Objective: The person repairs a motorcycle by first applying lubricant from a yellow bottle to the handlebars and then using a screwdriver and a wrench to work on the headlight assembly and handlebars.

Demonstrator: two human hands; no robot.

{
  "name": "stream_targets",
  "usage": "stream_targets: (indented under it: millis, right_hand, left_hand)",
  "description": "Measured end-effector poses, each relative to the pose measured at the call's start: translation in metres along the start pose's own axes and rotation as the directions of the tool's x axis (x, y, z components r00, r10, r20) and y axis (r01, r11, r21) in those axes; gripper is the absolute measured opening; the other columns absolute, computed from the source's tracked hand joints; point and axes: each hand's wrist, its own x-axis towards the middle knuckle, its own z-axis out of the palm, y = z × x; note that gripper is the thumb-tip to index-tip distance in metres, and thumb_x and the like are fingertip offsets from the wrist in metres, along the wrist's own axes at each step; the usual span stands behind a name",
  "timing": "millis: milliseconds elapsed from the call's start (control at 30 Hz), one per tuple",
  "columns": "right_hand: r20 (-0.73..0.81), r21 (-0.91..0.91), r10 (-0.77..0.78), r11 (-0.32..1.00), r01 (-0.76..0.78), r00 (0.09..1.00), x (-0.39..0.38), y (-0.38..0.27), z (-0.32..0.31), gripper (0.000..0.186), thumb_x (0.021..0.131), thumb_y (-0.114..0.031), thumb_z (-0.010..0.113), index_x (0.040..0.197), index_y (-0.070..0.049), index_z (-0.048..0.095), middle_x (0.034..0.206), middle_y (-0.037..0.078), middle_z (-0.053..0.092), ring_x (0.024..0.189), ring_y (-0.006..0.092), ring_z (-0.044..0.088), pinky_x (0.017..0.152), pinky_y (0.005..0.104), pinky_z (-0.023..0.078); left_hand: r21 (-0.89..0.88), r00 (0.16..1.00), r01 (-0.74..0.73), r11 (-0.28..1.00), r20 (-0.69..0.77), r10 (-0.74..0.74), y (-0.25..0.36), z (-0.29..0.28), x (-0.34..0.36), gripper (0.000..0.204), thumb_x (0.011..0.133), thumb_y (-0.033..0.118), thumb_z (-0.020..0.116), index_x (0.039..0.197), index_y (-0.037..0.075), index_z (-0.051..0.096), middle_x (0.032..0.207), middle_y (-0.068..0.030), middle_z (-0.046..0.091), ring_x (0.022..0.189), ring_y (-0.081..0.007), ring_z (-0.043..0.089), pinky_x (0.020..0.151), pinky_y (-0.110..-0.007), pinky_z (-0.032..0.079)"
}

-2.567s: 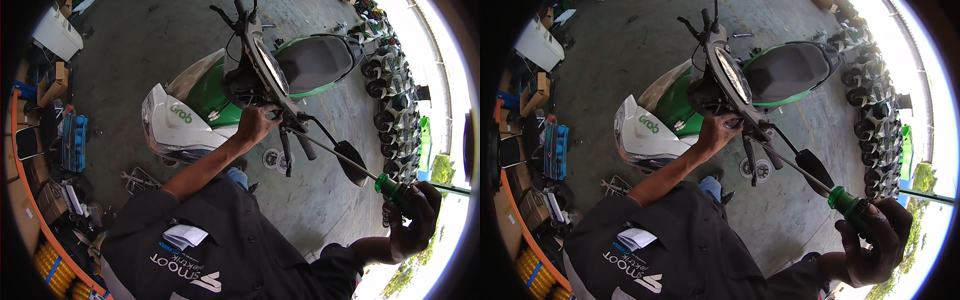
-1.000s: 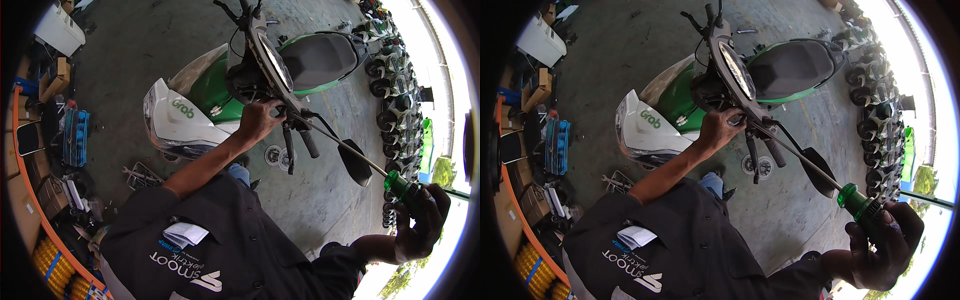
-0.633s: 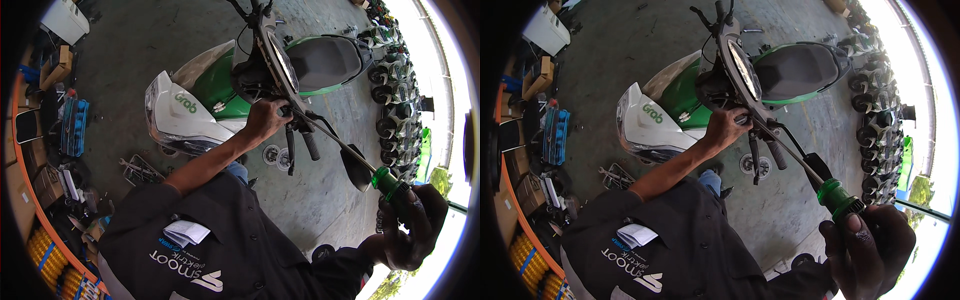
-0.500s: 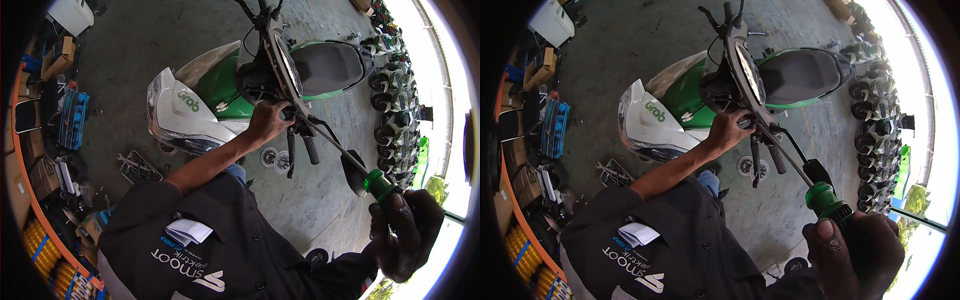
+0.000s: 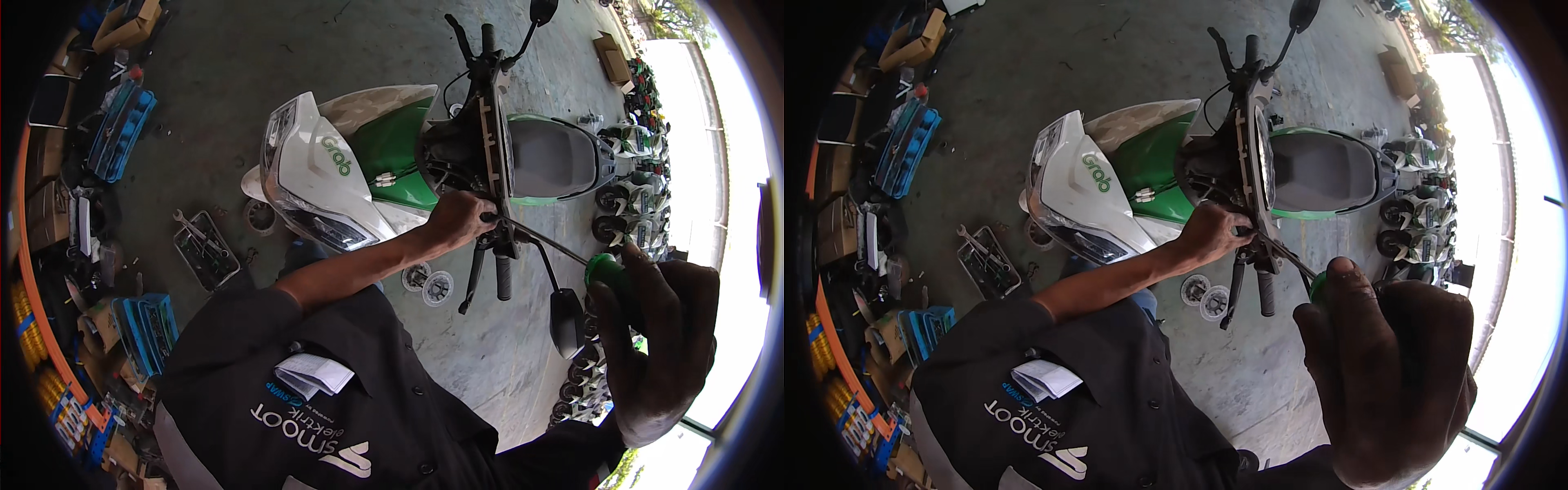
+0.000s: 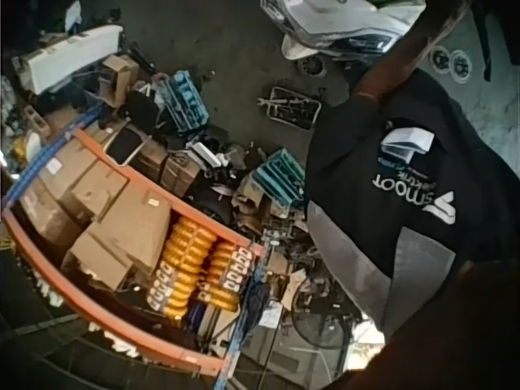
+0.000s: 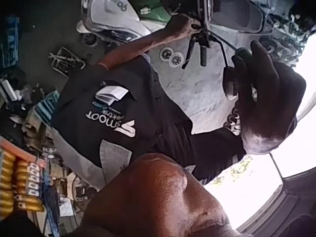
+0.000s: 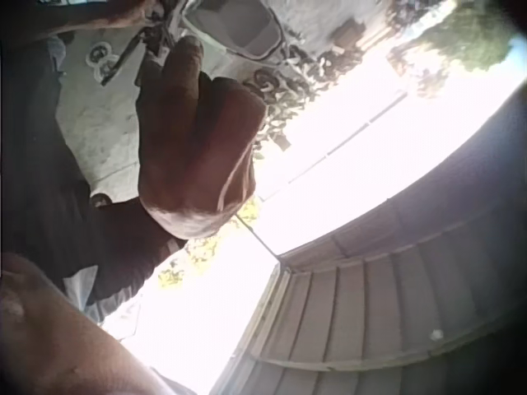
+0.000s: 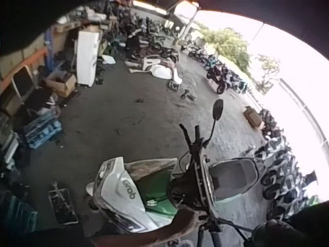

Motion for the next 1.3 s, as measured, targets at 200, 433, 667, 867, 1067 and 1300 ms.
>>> stream_targets:
  millis: [200,433,667,867,1067,1300]
  right_hand:
    - [0.205,-0.018,-0.003,1.000,0.007,0.979,0.004,0.002,-0.024,0.055,0.074,0.012,0.072,0.128,0.001,0.063,0.120,0.021,0.051,0.097,0.0286,0.063,0.071,0.0344,0.059]
    - [0.221,0.020,0.172,0.983,-0.181,0.960,0.005,0.012,-0.014,0.052,0.088,0.001,0.060,0.139,-0.001,0.055,0.113,0.020,0.069,0.096,0.0260,0.068,0.084,0.0374,0.056]
    - [0.312,-0.191,0.097,0.981,-0.037,0.945,-0.006,0.013,-0.030,0.051,0.097,-0.020,0.059,0.143,0.000,0.050,0.129,0.023,0.062,0.090,0.0295,0.067,0.093,0.0437,0.051]
    - [0.239,-0.171,0.114,0.983,-0.073,0.964,-0.015,0.017,-0.026,0.057,0.094,-0.012,0.057,0.149,0.000,0.044,0.120,0.019,0.061,0.085,0.0263,0.062,0.078,0.0344,0.055]
    - [0.050,-0.153,0.017,0.988,-0.009,0.999,-0.009,0.019,-0.014,0.054,0.099,-0.022,0.057,0.147,-0.001,0.046,0.113,0.019,0.069,0.070,0.0216,0.057,0.068,0.0314,0.051]
    - [0.232,-0.019,0.077,0.997,-0.074,0.970,-0.021,0.022,-0.031,0.081,0.089,-0.038,0.070,0.153,-0.001,0.036,0.129,0.021,0.054,0.103,0.0276,0.058,0.077,0.0326,0.051]
  left_hand:
    - [0.017,0.989,-0.053,0.998,0.141,0.050,0.004,-0.002,0.006,0.029,0.083,0.036,0.077,0.105,0.017,0.077,0.081,-0.0157,0.072,0.074,-0.0312,0.071,0.069,-0.041,0.058]
    - [-0.041,0.995,-0.051,0.998,0.079,0.055,-0.003,-0.008,0.004,0.030,0.081,0.036,0.078,0.104,0.017,0.078,0.078,-0.0160,0.072,0.074,-0.0329,0.071,0.070,-0.042,0.057]
    - [0.000,0.993,-0.072,0.997,0.088,0.072,-0.004,-0.003,0.004,0.031,0.082,0.039,0.077,0.100,0.015,0.078,0.076,-0.0174,0.070,0.067,-0.0315,0.069,0.067,-0.041,0.056]
    - [-0.014,0.991,-0.103,0.995,0.080,0.104,-0.014,0.006,0.003,0.037,0.082,0.042,0.077,0.106,0.014,0.076,0.068,-0.0165,0.068,0.067,-0.0324,0.070,0.066,-0.043,0.056]
    - [0.046,0.992,-0.092,0.995,0.089,0.088,-0.007,0.002,0.004,0.032,0.083,0.040,0.078,0.104,0.016,0.076,0.070,-0.0153,0.069,0.062,-0.0293,0.068,0.063,-0.041,0.056]
    - [-0.033,0.993,-0.116,0.993,0.026,0.117,-0.009,0.002,0.003,0.034,0.082,0.041,0.078,0.102,0.014,0.074,0.068,-0.0150,0.068,0.064,-0.0322,0.069,0.064,-0.043,0.055]
